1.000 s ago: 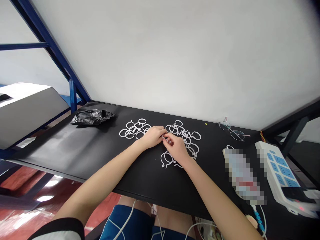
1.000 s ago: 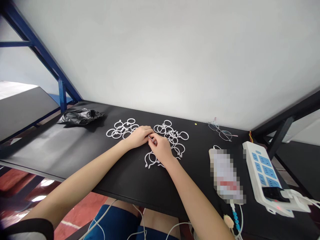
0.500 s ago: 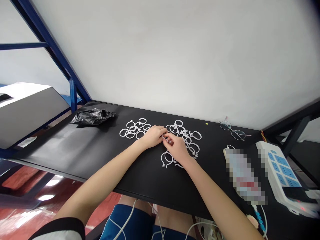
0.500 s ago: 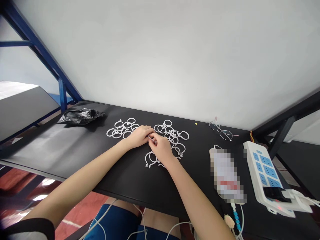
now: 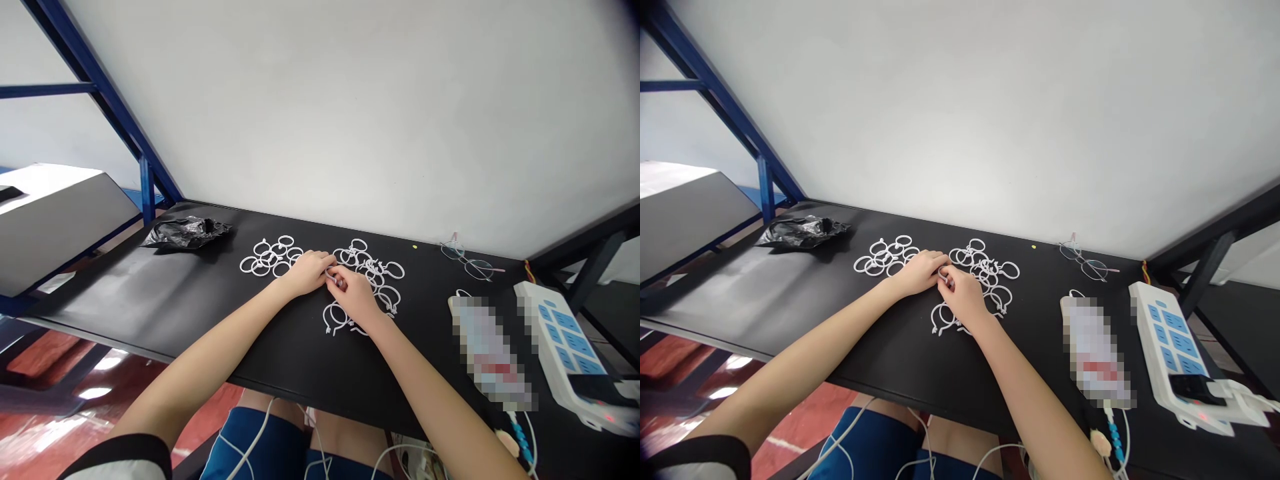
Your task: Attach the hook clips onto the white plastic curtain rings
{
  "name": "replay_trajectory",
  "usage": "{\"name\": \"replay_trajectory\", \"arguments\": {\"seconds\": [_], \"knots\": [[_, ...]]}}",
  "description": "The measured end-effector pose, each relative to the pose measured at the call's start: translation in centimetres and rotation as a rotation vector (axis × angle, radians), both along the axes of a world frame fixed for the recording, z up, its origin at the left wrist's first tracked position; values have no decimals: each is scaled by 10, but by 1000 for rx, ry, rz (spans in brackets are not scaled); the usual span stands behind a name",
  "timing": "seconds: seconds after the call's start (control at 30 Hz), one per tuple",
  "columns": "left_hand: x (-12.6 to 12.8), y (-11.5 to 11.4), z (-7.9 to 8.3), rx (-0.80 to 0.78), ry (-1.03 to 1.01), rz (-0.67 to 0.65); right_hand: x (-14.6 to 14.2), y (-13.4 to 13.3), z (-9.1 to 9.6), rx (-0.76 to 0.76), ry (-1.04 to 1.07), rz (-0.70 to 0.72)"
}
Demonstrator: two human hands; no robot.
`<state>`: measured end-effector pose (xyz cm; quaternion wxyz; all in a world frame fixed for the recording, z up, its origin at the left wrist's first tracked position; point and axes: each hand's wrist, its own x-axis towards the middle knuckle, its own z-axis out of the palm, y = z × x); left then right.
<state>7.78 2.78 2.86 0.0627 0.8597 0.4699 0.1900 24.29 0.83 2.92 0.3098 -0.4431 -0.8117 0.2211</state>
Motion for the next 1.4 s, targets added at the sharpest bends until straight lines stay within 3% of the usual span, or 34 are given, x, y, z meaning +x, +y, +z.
{"name": "replay_trajectory", "arguments": {"seconds": [1.4], "knots": [[1, 0, 0, -11, 7, 9, 0, 0, 0, 11, -6, 2]]}}
